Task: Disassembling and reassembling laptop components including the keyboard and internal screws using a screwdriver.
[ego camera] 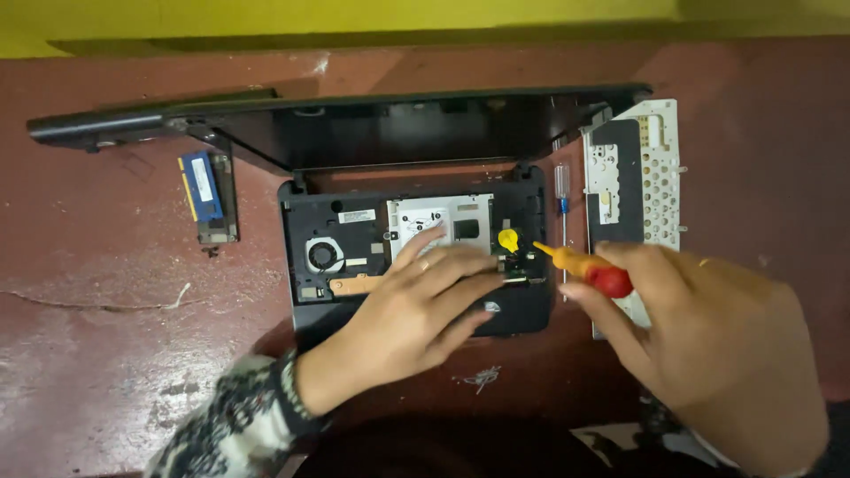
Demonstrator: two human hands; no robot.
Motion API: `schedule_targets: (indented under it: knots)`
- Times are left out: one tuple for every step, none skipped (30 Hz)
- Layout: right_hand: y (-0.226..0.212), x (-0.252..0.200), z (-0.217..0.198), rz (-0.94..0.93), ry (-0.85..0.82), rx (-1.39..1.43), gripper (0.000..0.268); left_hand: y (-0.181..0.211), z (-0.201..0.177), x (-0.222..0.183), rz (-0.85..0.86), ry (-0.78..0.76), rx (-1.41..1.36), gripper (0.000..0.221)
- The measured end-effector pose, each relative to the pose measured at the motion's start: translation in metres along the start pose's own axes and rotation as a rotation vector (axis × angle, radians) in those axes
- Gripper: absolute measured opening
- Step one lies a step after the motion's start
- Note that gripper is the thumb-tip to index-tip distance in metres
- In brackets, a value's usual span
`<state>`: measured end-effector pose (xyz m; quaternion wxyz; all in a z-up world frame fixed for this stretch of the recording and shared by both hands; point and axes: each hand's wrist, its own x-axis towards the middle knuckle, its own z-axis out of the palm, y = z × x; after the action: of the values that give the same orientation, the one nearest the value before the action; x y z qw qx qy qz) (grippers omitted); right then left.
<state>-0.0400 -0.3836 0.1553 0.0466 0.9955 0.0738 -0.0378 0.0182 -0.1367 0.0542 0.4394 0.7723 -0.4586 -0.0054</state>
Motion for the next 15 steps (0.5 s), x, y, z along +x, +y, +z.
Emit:
schedule_targets:
  knots:
    - [-0.001,0.001,0.004,-0.001,0.006,0.001,0.044,0.0,0.003,0.011,0.002,0.0,0.006,0.03]
    - [-0.002,0.003,0.007,-0.006,0.077,-0.039,0.052,0.0,0.006,0.023,0.011,0.002,-0.011,0.041]
    - [-0.003,0.004,0.011,-0.007,0.148,-0.08,0.067,-0.001,0.009,0.035,0.022,0.002,-0.03,0.052]
    - [-0.003,0.004,0.015,-0.004,0.153,-0.08,0.067,-0.005,0.017,0.045,0.026,0.001,-0.027,0.052]
    - [-0.003,0.005,0.018,0.021,0.189,-0.111,0.07,-0.009,0.025,0.055,0.038,0.005,-0.097,0.056]
    - [-0.002,0.006,0.022,0.046,0.225,-0.142,0.074,-0.014,0.034,0.065,0.05,0.009,-0.168,0.061]
    - [-0.002,0.007,0.015,0.049,0.226,-0.144,0.074,-0.019,0.039,0.071,0.053,0.009,-0.168,0.061]
    - [-0.002,0.009,0.009,0.029,0.23,-0.123,0.07,-0.024,0.045,0.076,0.075,0.035,-0.229,0.045]
    - [-0.002,0.01,0.003,0.011,0.232,-0.102,0.093,-0.029,0.051,0.082,0.096,0.06,-0.292,0.028]
    - [0.003,0.012,-0.003,0.015,0.232,-0.103,0.093,-0.032,0.047,0.085,0.098,0.057,-0.294,0.028]
    - [0.008,0.013,-0.01,-0.108,0.171,0.091,0.077,-0.034,0.043,0.087,0.139,-0.007,-0.355,0.019]
    - [0.012,0.014,-0.016,-0.23,0.111,0.285,0.065,-0.037,0.039,0.089,0.18,-0.071,-0.416,0.009]
    - [0.017,0.012,-0.013,-0.227,0.109,0.287,0.065,-0.038,0.037,0.091,0.18,-0.075,-0.418,0.009]
    - [0.022,0.009,-0.011,-0.254,0.118,0.291,0.049,-0.039,0.034,0.092,0.203,-0.112,-0.503,0.011]
    - [0.026,0.008,-0.008,-0.285,0.127,0.296,0.044,-0.039,0.031,0.092,0.225,-0.147,-0.586,0.019]
